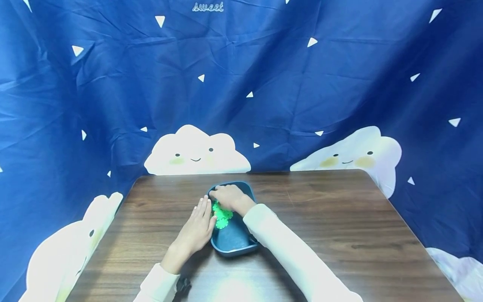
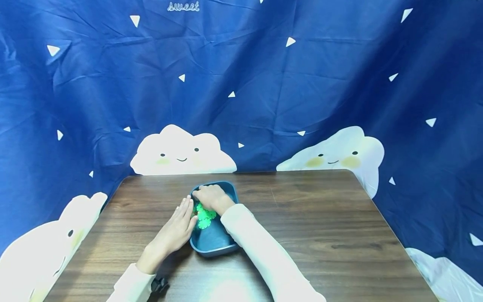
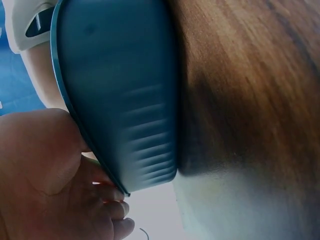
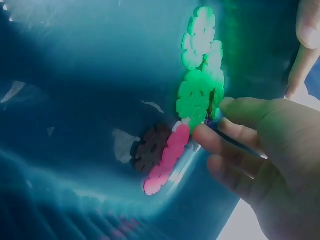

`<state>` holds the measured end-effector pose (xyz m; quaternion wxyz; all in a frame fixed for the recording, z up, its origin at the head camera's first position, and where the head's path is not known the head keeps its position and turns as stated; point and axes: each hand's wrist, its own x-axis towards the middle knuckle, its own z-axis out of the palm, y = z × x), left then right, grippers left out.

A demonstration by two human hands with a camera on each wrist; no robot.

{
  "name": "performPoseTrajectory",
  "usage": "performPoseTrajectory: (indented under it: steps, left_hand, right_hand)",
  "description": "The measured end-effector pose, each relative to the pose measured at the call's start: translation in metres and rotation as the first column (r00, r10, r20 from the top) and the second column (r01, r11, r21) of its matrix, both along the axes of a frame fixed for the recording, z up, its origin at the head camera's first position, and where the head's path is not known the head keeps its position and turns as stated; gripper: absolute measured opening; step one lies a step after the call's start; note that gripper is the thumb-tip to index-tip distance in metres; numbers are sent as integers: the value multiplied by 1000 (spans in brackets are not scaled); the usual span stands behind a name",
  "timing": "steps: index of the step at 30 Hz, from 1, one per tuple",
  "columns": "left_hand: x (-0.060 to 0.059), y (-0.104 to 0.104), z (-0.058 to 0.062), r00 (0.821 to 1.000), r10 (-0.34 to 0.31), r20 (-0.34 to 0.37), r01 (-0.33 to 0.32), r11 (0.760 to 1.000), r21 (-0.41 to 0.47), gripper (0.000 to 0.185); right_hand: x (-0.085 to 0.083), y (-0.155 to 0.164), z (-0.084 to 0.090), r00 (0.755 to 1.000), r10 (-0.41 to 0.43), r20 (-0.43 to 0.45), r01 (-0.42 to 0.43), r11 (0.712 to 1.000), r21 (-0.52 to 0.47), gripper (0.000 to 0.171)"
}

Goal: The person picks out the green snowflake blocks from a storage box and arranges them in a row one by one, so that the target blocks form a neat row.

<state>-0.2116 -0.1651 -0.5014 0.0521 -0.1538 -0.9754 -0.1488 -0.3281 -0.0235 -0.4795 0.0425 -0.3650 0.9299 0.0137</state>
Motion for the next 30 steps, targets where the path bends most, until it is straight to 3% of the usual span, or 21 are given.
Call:
performPoseTrajectory:
  steps: [8,17,30]
  left_hand:
    - [1,0,1,1000,1,1,-1,1000,3,61]
    - [1,0,1,1000,-3,-6,3,1000,19,61]
    - [0,1,3,1000,1,6,-1,1000,13,61]
  right_hand:
    - [2,-5,0,1000,13,-4,-12,1000,28,33]
    - [0,-8,-4,997,16,-75,-9,995,95,35]
    - [-2,-6,-5,999,12,-31,-10,997,70,35]
